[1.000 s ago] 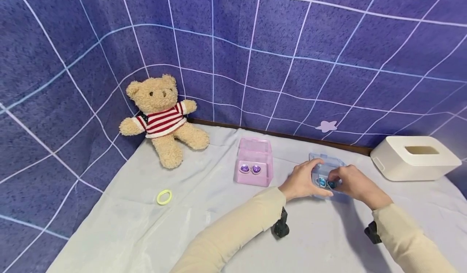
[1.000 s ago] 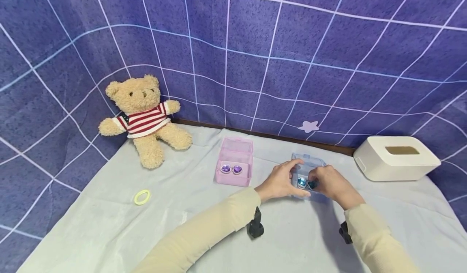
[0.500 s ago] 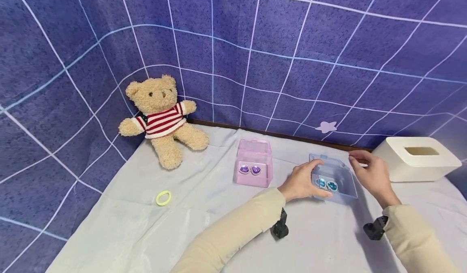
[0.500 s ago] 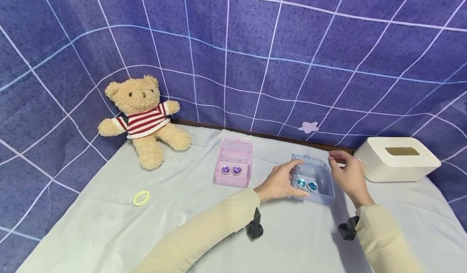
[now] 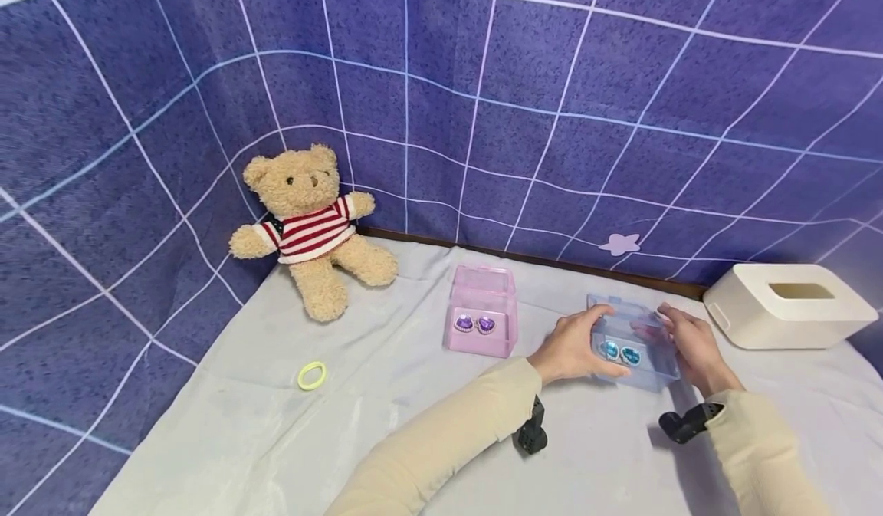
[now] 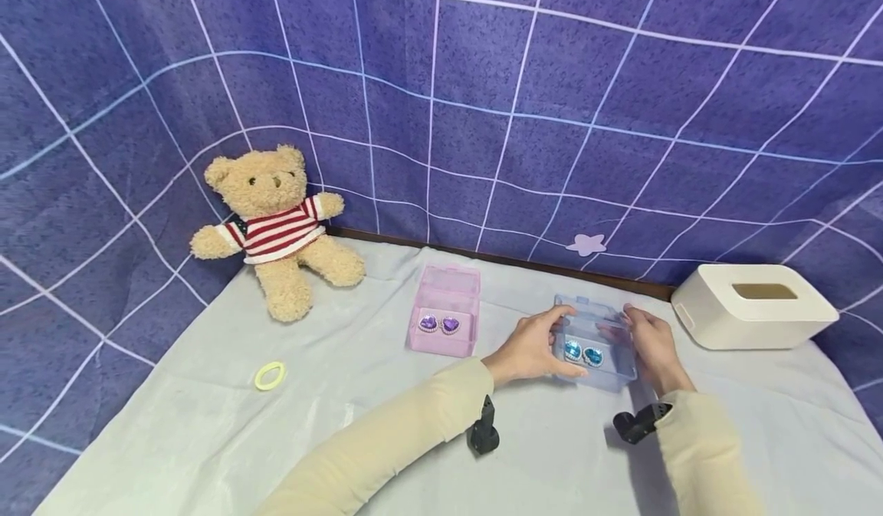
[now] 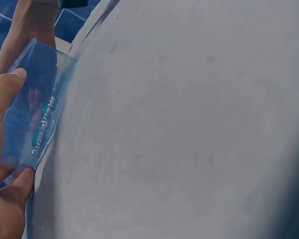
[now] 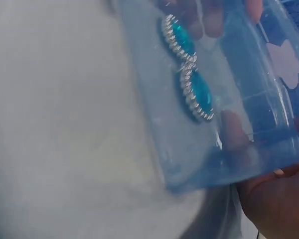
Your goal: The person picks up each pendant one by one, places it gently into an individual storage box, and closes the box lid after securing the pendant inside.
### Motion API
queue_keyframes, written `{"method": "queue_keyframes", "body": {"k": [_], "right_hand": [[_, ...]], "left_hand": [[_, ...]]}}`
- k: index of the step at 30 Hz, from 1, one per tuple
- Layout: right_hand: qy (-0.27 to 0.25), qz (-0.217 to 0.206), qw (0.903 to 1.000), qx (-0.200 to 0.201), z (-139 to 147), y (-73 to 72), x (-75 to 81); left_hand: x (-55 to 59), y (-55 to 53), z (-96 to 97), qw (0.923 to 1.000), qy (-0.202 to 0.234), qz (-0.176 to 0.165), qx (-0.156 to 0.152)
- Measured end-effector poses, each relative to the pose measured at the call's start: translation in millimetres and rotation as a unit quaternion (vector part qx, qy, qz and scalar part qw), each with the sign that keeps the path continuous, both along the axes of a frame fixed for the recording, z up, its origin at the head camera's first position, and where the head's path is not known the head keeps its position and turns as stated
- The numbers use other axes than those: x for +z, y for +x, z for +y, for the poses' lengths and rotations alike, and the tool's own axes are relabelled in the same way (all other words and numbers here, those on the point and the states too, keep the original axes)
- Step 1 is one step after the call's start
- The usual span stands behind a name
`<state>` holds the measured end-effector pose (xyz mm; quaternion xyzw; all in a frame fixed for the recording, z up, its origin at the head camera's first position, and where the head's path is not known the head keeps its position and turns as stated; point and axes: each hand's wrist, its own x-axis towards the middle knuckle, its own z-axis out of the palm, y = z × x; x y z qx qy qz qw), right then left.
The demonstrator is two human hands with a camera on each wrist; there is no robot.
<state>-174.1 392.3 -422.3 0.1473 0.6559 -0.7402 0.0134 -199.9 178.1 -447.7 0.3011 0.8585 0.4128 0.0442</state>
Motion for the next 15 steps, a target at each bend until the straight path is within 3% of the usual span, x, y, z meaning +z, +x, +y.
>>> {"method": "queue_keyframes", "body": {"k": [3, 7, 15], "right_hand": [[-0.044, 0.002, 0.9984, 0.036, 2.4, -1.1, 4.9], [-0.103, 0.045, 0.9917, 0.063, 4.1, -2.8, 14.8], [-0.110, 0.073, 0.9863, 0.100, 3.3, 1.5, 35.0]], "left_hand": [[0.0, 1.1, 1.1, 0.9999, 0.002, -0.011, 0.008], [0.0, 1.7, 1.8, 0.9996, 0.002, -0.019, 0.023], [-1.3, 1.5, 1.6, 0.9993, 0.001, -0.024, 0.028]]}}
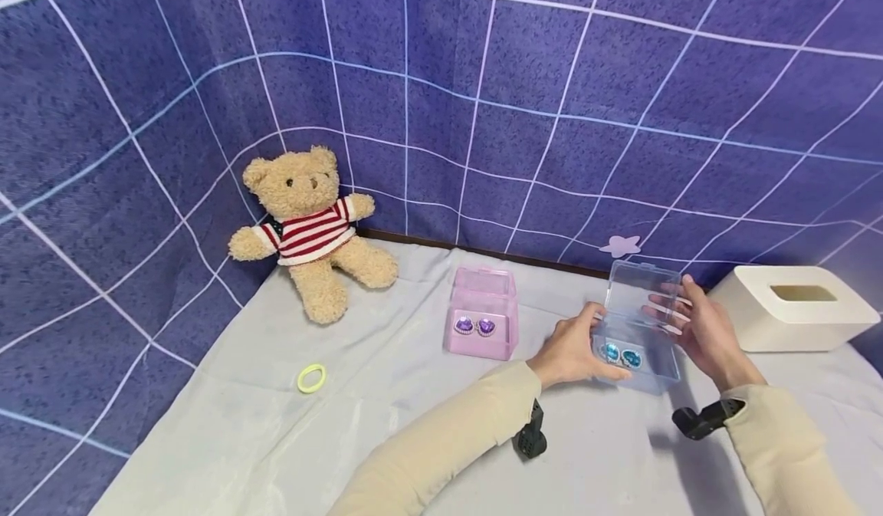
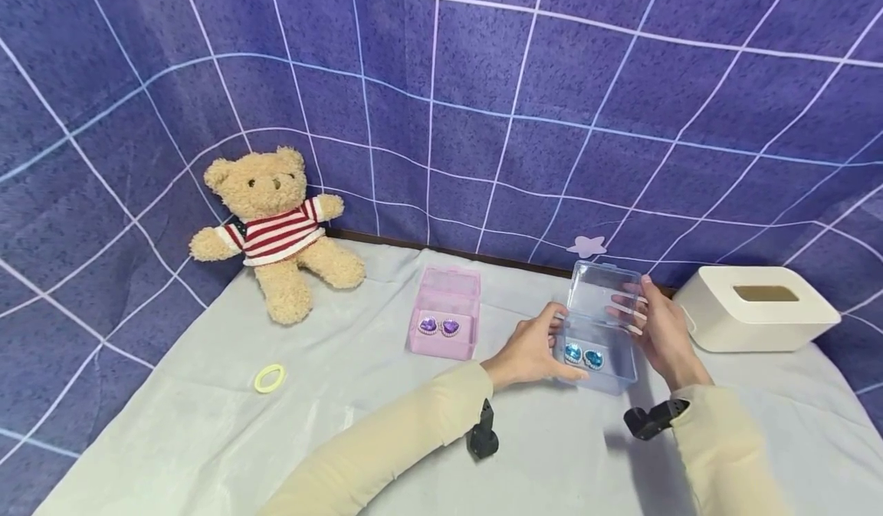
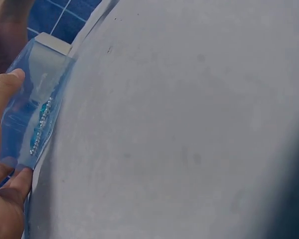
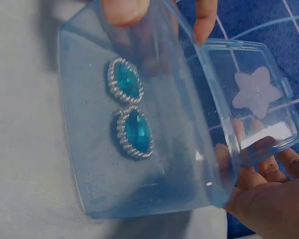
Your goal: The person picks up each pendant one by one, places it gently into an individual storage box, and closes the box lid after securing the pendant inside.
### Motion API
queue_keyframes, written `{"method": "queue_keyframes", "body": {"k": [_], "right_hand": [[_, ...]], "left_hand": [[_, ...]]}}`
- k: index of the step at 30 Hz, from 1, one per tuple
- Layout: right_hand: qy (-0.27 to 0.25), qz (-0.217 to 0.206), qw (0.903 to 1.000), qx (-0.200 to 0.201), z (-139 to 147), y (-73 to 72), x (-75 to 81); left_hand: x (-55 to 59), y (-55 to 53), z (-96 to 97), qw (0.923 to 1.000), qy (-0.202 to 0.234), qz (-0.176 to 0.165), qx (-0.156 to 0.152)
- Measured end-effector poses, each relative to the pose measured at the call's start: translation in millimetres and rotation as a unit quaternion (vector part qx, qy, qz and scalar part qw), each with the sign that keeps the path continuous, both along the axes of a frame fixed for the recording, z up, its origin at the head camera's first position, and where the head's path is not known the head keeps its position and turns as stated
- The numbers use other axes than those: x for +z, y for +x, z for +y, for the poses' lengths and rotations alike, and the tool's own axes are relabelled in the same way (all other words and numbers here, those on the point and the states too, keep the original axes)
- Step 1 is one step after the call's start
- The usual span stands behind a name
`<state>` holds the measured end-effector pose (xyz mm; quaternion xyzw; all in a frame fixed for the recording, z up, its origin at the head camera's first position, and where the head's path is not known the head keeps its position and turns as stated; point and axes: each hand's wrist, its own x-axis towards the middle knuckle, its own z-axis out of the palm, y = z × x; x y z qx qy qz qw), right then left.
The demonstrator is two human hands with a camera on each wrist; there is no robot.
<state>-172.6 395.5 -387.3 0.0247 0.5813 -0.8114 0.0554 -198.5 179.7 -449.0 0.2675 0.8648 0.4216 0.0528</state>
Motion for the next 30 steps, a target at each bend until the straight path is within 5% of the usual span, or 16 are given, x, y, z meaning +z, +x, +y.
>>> {"method": "queue_keyframes", "body": {"k": [6, 10, 15, 20, 25, 30], "right_hand": [[0.004, 0.013, 0.9999, 0.008, 0.3, 8.8, 3.6], [-0.011, 0.031, 0.9972, 0.068, 8.6, 15.2, -0.8], [-0.056, 0.065, 0.9798, 0.181, 22.2, 23.1, -11.9], [-0.070, 0.120, 0.9610, 0.239, 27.0, 31.4, -24.4], [-0.063, 0.168, 0.9512, 0.251, 29.7, 43.6, -37.7], [-0.005, 0.164, 0.9653, 0.203, 29.7, 53.6, -49.2]], "left_hand": [[0.5, 2.1, 3.0, 1.0000, 0.001, 0.002, 0.005], [0.9, 3.3, 3.7, 1.0000, 0.005, -0.005, 0.001], [0.2, 2.4, 1.2, 0.9998, 0.017, -0.010, -0.006], [-0.3, -0.7, -2.4, 0.9996, 0.018, 0.009, -0.020], [-1.0, -1.3, -2.5, 0.9988, 0.026, 0.019, -0.038], [-1.5, -2.0, -3.0, 0.9982, 0.027, 0.025, -0.047]]}}
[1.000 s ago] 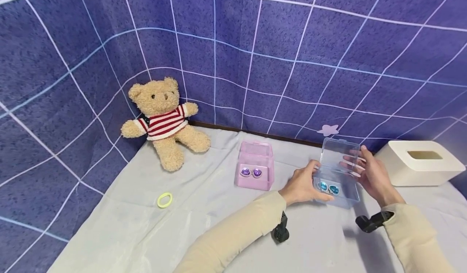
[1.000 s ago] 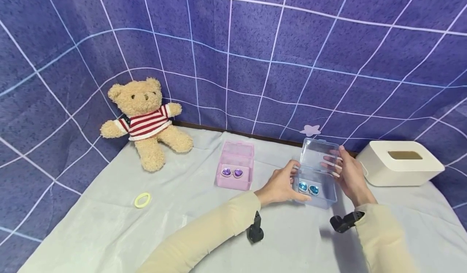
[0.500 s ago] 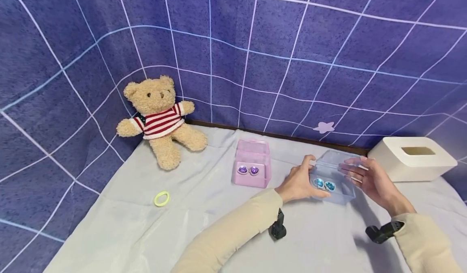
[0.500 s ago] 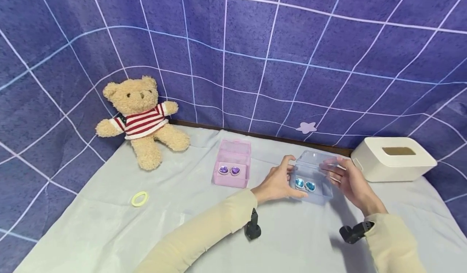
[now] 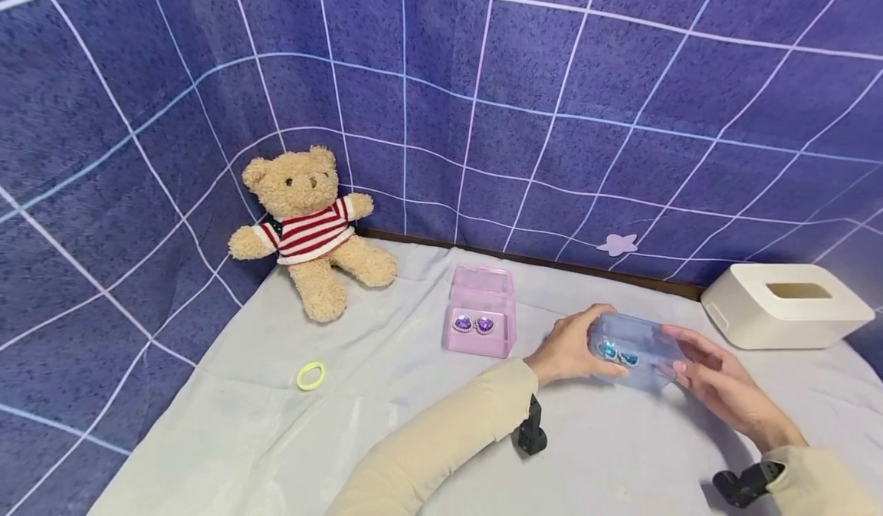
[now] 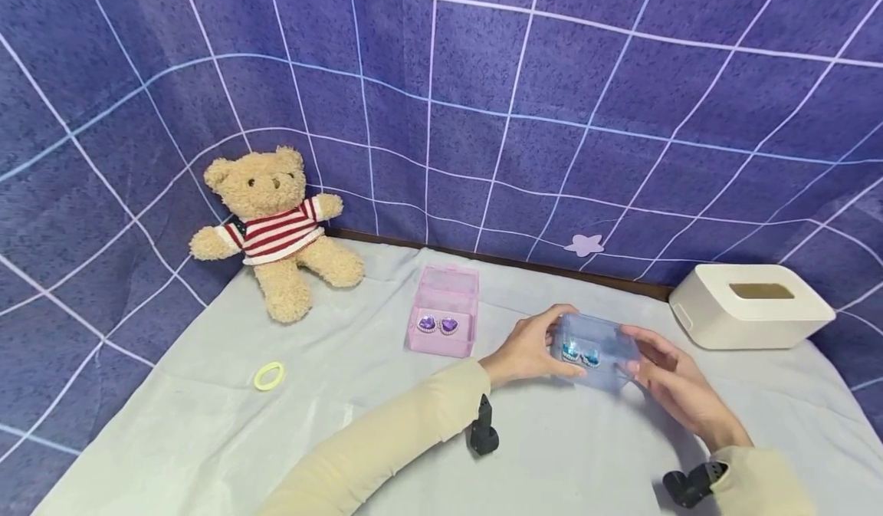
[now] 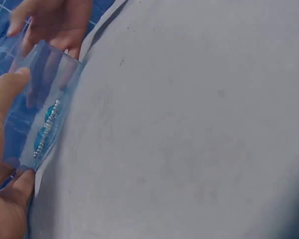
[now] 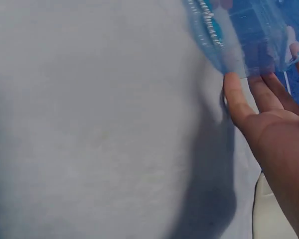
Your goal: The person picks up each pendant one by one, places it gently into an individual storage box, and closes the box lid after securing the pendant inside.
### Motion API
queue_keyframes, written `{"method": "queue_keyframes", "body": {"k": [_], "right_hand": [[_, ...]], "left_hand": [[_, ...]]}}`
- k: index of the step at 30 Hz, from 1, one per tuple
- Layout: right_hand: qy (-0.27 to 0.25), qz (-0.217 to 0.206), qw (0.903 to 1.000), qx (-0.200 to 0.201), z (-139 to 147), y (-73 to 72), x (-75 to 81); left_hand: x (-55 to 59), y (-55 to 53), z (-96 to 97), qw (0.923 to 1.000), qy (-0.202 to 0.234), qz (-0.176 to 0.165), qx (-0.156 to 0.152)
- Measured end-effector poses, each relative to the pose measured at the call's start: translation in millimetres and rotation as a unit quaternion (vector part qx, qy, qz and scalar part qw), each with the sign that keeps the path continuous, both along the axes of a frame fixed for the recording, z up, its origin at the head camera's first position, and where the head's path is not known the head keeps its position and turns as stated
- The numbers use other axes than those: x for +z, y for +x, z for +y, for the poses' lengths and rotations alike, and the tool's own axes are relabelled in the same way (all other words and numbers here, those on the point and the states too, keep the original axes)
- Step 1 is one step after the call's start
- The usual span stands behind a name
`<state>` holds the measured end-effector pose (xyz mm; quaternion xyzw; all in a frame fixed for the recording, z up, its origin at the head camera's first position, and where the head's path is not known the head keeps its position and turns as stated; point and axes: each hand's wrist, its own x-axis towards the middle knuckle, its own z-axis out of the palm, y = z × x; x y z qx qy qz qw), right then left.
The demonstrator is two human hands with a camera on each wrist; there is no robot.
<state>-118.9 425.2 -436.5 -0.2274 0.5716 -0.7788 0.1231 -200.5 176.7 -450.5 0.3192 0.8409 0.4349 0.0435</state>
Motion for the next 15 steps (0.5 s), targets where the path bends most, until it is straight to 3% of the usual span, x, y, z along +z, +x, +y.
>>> {"method": "queue_keyframes", "body": {"k": [3, 10, 15], "right_hand": [[0.031, -0.001, 0.9990, -0.033, -0.7, 3.8, -4.9], [0.046, 0.000, 0.9946, -0.093, -10.6, 8.7, -6.8], [0.099, -0.031, 0.9773, -0.184, -25.5, 12.5, -5.3]], "left_hand": [[-0.6, -0.6, 0.2, 1.0000, 0.005, -0.002, -0.004], [1.1, -0.1, 1.2, 0.9989, 0.030, -0.036, -0.008], [0.8, 0.6, 1.5, 0.9993, 0.027, -0.027, 0.001]]}}
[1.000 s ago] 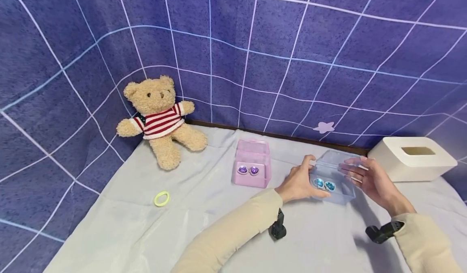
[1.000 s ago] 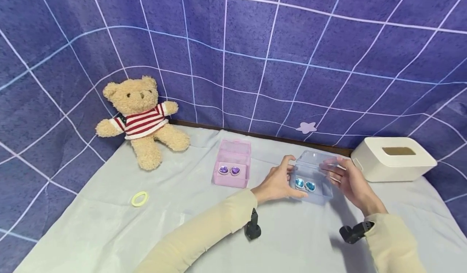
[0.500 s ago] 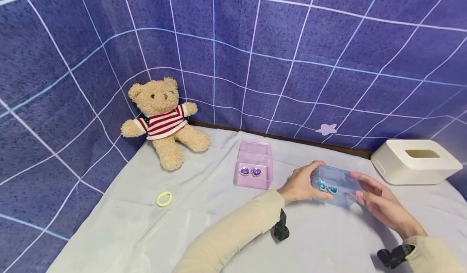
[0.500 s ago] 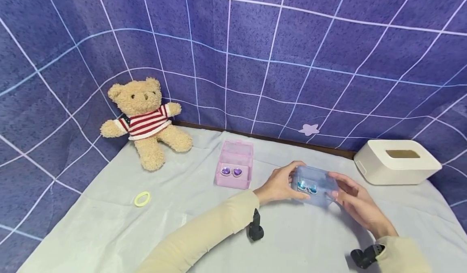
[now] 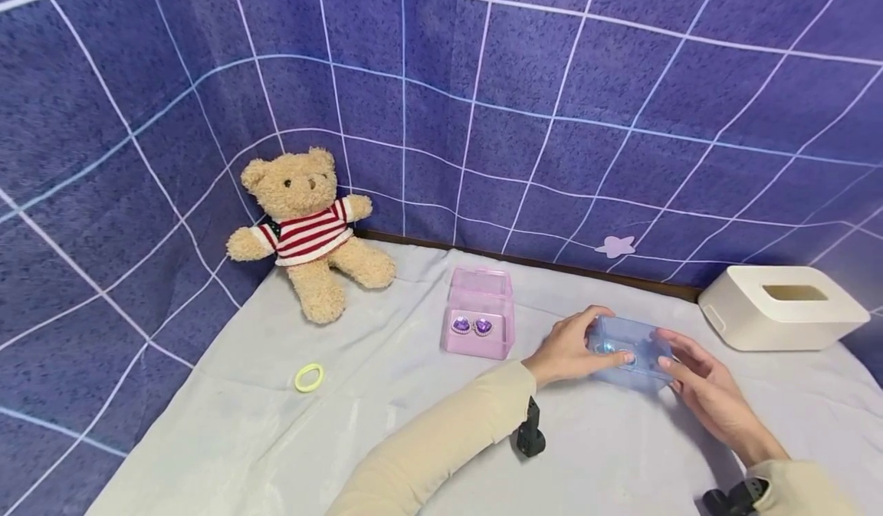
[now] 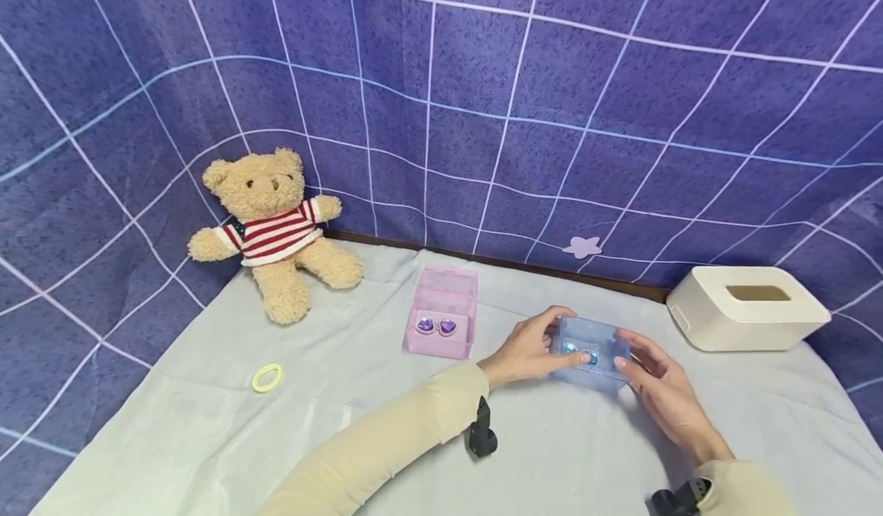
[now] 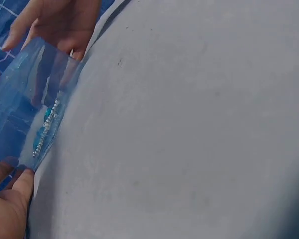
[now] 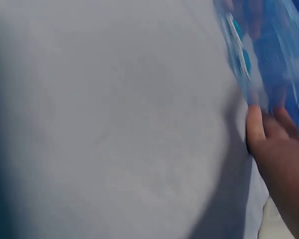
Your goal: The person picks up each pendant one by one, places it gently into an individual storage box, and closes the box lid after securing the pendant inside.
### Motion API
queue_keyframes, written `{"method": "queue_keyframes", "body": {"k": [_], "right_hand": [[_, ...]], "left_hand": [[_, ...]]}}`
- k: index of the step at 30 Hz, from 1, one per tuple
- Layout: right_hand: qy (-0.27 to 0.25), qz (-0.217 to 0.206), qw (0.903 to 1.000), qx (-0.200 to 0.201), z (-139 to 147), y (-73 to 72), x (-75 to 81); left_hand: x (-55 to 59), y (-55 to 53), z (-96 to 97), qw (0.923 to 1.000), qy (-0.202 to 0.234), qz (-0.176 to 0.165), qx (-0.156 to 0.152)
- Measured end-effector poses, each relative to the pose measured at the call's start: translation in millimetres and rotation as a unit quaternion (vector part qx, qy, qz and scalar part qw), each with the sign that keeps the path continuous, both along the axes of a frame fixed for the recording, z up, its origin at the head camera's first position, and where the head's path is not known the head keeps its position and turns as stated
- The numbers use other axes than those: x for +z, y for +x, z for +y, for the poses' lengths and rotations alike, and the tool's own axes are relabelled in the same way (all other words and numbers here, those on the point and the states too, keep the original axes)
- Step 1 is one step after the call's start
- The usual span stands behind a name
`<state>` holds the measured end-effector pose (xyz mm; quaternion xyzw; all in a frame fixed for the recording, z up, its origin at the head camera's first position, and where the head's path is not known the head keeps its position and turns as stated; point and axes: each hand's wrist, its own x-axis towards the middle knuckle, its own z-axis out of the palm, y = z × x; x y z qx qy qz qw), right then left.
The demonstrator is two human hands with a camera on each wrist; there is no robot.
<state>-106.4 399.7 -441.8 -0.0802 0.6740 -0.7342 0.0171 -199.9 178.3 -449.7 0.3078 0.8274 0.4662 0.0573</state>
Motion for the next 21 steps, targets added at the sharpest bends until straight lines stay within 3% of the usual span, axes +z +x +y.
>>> {"method": "queue_keyframes", "body": {"k": [6, 14, 16, 19, 21], "right_hand": [[0.040, -0.035, 0.9955, -0.079, -14.7, 2.8, -2.9], [0.029, -0.036, 0.9945, -0.094, -21.1, 3.0, -2.8], [0.047, -0.038, 0.9930, -0.101, -22.5, 3.4, -1.4], [0.159, -0.023, 0.9772, -0.139, -24.9, 4.2, 5.3], [0.234, -0.002, 0.9538, -0.188, -29.3, 4.7, 12.5]], "left_hand": [[-2.0, -0.2, 0.1, 1.0000, 0.000, -0.005, 0.002], [3.0, -0.1, -0.9, 0.9998, -0.009, -0.009, 0.015], [6.2, 2.0, -1.4, 0.9996, -0.023, 0.001, 0.017], [17.5, 6.4, -4.0, 0.9976, -0.052, 0.044, 0.010], [30.5, 10.7, -9.8, 0.9947, -0.069, 0.077, 0.003]]}}
